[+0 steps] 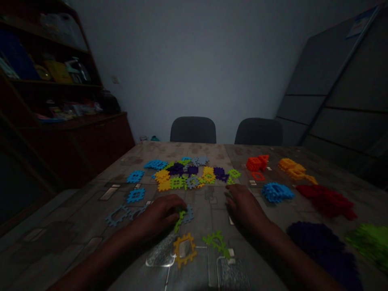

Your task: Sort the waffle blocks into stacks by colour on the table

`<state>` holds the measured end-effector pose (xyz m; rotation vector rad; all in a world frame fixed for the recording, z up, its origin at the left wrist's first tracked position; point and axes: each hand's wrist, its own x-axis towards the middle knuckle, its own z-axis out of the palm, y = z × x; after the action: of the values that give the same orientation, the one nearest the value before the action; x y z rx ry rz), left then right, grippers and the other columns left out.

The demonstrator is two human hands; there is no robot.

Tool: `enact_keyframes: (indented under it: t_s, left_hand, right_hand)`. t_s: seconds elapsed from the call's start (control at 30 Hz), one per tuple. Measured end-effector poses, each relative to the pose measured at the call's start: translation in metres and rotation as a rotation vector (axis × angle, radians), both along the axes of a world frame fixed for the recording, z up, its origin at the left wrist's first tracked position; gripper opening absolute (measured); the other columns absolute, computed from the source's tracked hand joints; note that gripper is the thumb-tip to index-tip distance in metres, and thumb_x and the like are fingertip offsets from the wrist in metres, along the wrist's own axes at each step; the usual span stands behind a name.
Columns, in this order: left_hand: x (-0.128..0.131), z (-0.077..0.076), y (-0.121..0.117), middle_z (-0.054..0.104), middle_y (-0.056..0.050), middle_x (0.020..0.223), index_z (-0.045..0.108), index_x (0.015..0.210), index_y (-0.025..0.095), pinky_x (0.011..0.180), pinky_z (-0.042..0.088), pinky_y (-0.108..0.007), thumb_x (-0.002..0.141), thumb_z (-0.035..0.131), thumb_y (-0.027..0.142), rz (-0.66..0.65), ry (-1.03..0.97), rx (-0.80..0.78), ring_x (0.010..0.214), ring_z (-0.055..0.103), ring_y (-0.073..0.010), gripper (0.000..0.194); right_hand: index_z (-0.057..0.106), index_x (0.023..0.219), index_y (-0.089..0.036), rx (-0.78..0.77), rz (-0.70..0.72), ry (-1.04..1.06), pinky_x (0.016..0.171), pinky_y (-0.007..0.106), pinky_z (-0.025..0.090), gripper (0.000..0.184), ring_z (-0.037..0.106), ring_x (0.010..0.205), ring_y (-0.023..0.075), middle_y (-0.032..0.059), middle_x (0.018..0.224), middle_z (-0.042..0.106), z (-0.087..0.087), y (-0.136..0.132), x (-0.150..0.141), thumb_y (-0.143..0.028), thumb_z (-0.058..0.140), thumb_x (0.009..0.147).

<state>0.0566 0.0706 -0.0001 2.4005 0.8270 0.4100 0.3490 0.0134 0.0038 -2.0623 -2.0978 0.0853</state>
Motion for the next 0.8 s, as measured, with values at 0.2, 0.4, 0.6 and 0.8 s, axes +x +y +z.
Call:
enact_keyframes:
  t_s: [0.2, 0.4, 0.6, 0.8]
  left_hand:
    - [-0.015, -0.005, 0.011, 0.063, -0.004, 0.126, 0.059, 0.123, 0.028, 0.105, 0.041, -0.04, 0.079, 0.05, 0.002, -0.14, 0.062, 0.055, 0.117, 0.056, -0.0231, 0.052]
    - [-0.015, -0.005, 0.01, 0.062, -0.005, 0.117, 0.06, 0.121, 0.027, 0.1, 0.044, -0.042, 0.075, 0.058, 0.005, -0.081, 0.08, 0.007, 0.11, 0.057, -0.0237, 0.051]
    - [-0.016, 0.001, 0.008, 0.059, -0.007, 0.119, 0.061, 0.116, 0.026, 0.1, 0.042, -0.041, 0.076, 0.063, 0.012, -0.023, 0.117, 0.025, 0.113, 0.053, -0.0249, 0.042]
    - [-0.015, 0.001, 0.008, 0.06, -0.005, 0.112, 0.061, 0.098, 0.022, 0.093, 0.045, -0.037, 0.073, 0.064, 0.009, -0.045, 0.135, 0.052, 0.106, 0.055, -0.024, 0.029]
  right_hand:
    - [0.063, 0.12, -0.015, -0.043, -0.105, -0.095, 0.087, 0.037, 0.04, 0.037, 0.054, 0.11, 0.029, 0.0189, 0.119, 0.062, -0.01, 0.037, 0.006, -0.006, 0.042, 0.091]
    - [0.066, 0.106, -0.015, -0.056, 0.003, -0.008, 0.082, 0.031, 0.041, 0.024, 0.057, 0.099, 0.024, 0.0144, 0.107, 0.061, -0.016, 0.032, 0.006, -0.011, 0.05, 0.088]
    - [0.054, 0.128, -0.013, -0.077, 0.118, 0.13, 0.09, 0.03, 0.041, 0.05, 0.056, 0.109, 0.0244, 0.0132, 0.119, 0.059, -0.022, 0.025, 0.018, -0.022, 0.066, 0.08]
    - [0.061, 0.117, -0.014, -0.095, 0.107, 0.172, 0.086, 0.029, 0.041, 0.039, 0.059, 0.1, 0.0235, 0.013, 0.113, 0.062, -0.021, 0.024, 0.014, -0.018, 0.063, 0.078]
